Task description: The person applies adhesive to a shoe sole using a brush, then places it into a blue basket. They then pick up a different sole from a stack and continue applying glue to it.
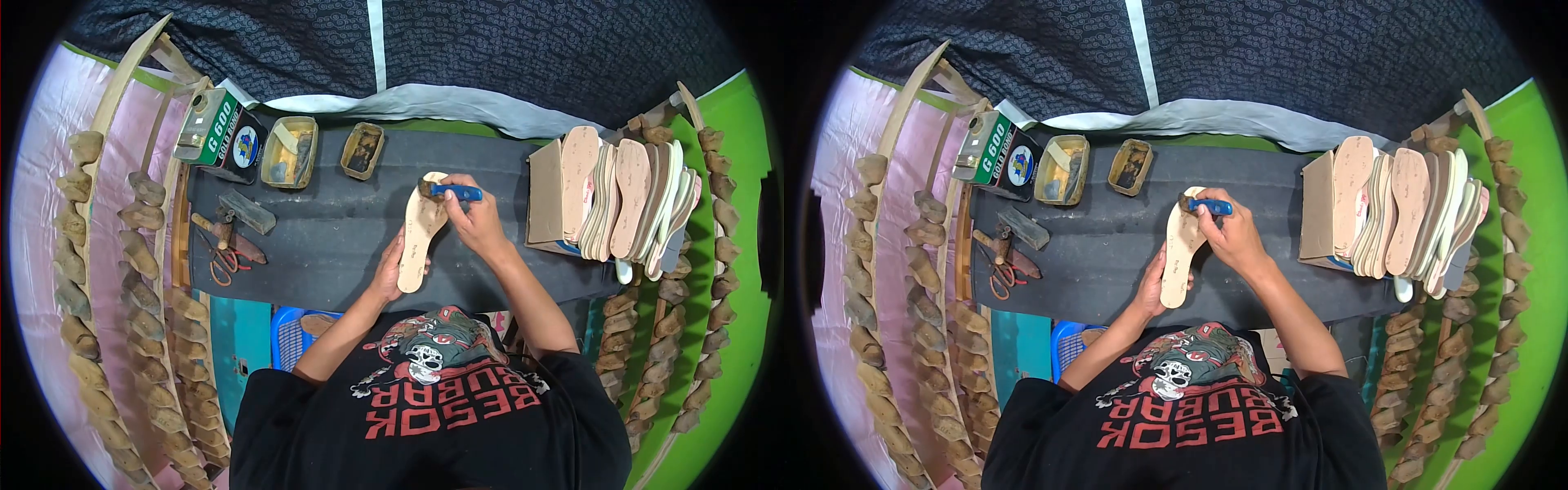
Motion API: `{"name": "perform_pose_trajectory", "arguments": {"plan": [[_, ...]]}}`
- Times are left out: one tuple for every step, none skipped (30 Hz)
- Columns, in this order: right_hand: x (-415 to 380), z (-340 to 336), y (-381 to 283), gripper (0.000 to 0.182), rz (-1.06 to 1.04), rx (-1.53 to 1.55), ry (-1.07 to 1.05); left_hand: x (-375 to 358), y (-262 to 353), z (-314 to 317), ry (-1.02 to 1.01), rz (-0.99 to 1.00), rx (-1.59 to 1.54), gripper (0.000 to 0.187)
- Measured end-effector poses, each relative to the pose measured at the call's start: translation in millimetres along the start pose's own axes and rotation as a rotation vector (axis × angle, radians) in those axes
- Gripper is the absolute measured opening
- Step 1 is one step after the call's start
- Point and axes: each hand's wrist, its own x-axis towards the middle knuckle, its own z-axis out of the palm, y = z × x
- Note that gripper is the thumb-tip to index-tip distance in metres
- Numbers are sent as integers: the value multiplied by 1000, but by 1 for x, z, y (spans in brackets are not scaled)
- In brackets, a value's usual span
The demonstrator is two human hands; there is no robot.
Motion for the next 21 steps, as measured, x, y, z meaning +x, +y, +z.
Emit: {"name": "perform_pose_trajectory", "arguments": {"plan": [[-2,2,0,20,-24,-2,-14,0,-1,0,4,-1,-3,68],[-6,5,0,20,-50,-3,-29,1,-1,-1,8,0,-5,68],[-8,6,-1,20,-76,-5,-43,2,-2,-1,11,2,-7,68],[-9,6,-2,20,-77,-2,-63,2,-2,0,10,1,-10,68],[-10,5,-3,21,-76,2,-84,3,-2,0,9,-1,-13,69],[-10,5,-4,21,-74,8,-105,2,-2,0,11,-3,-16,69],[-10,4,-2,21,-48,11,-84,2,-2,0,-6,3,-28,69],[-7,1,3,21,-22,14,-65,2,-3,-1,-22,10,-40,70],[-3,-2,7,21,3,17,-46,2,-4,-1,-38,18,-53,70],[1,-5,9,21,-12,-11,-12,2,-3,-2,-33,15,-51,70],[5,-8,10,21,-26,-41,21,1,-3,-2,-28,12,-51,70],[8,-12,9,21,-38,-71,56,0,-3,-2,-24,7,-51,70],[10,-17,5,22,-8,-84,32,0,-4,-3,-34,12,-44,70],[10,-17,5,22,-41,-95,25,1,-4,-4,-44,17,-38,70],[9,-17,6,22,-75,-107,18,1,-5,-5,-46,17,-35,71],[9,-18,6,22,-108,-119,11,2,-4,-5,-48,16,-33,71],[7,-16,4,22,-119,-104,-21,2,-4,-5,-44,10,-34,71],[3,-12,1,22,-131,-90,-53,3,-4,-5,-44,7,-32,71],[1,-10,0,22,-142,-74,-87,3,-4,-5,-44,4,-31,70],[1,-11,0,22,-125,-69,-84,4,-4,-6,-48,5,-27,70],[1,-11,1,22,-109,-64,-83,4,-4,-6,-49,3,-28,70]]}}
